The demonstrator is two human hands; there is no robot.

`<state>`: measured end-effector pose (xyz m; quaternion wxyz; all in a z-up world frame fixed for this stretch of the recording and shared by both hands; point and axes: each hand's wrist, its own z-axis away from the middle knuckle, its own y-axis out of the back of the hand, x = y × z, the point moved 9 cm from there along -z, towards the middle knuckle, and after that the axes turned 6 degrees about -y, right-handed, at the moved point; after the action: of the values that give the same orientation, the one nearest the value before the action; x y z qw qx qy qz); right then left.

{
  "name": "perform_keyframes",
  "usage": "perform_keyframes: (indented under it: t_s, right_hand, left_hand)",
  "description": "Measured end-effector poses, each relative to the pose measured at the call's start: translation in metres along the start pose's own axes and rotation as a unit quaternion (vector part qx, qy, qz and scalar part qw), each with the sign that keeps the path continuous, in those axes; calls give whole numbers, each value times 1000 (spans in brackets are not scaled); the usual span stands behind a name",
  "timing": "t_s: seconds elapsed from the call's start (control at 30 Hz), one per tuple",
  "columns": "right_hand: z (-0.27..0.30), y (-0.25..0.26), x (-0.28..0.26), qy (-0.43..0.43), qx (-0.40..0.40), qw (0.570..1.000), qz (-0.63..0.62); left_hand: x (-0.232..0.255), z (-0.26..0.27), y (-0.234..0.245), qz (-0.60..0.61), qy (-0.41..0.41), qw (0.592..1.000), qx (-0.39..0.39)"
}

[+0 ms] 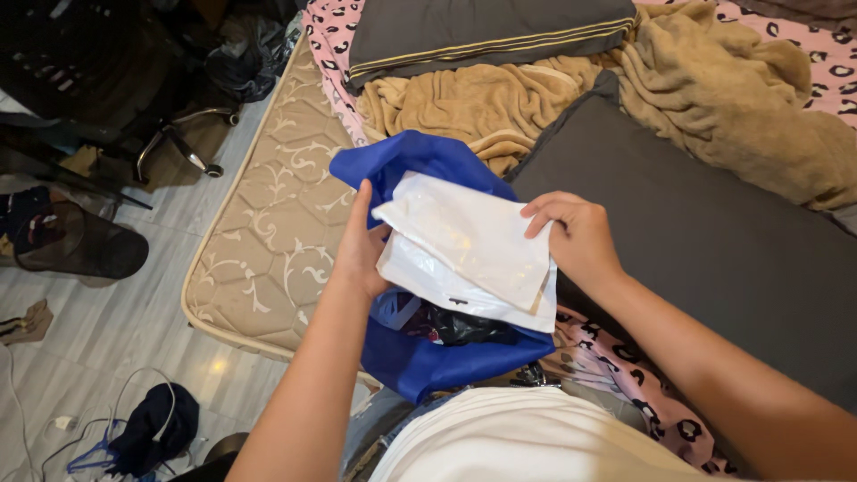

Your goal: The person packs various items into a blue reusable bag. They place a black package, a white cloth, a roll of paper towels, a green bottle, a box of tissues, and other small items into the bag.

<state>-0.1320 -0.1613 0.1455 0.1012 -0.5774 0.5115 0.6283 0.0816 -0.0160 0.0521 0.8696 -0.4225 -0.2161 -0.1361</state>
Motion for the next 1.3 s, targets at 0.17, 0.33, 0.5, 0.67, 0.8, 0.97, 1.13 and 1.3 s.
perform_keyframes:
  t_s: [0.17,0.33,0.5,0.67,0.8,0.97,1.13,1.3]
  right_hand:
    - [-1,-26,-25,41,-134,988,-64]
    - [-12,-50,-44,-107,-293,902,-298]
    - [-24,-73,-70,-130,-397,829,-371]
    - [-54,-104,-32,-157,-396,832,-355]
    - [-68,-108,-33,144,-237,961,20]
    - [-53,-127,-24,165,-199,954,152]
    - [-63,-125,-5,223,-80,933,272]
    - [-76,-88,-9,205,-107,938,260]
  left_hand:
    - [18,-6,24,-304,-102,945,69]
    - [13,-37,58,-236,-78,962,115]
    - [7,-68,91,-194,-53,968,153]
    - [22,-75,120,-281,-91,940,170]
    - [24,-68,77,-188,-126,974,5]
    - [25,-53,12,-116,-157,974,-120]
    - [2,-56,-26,-163,-101,968,-163]
    - [-39,-110,51,-258,-5,966,-26]
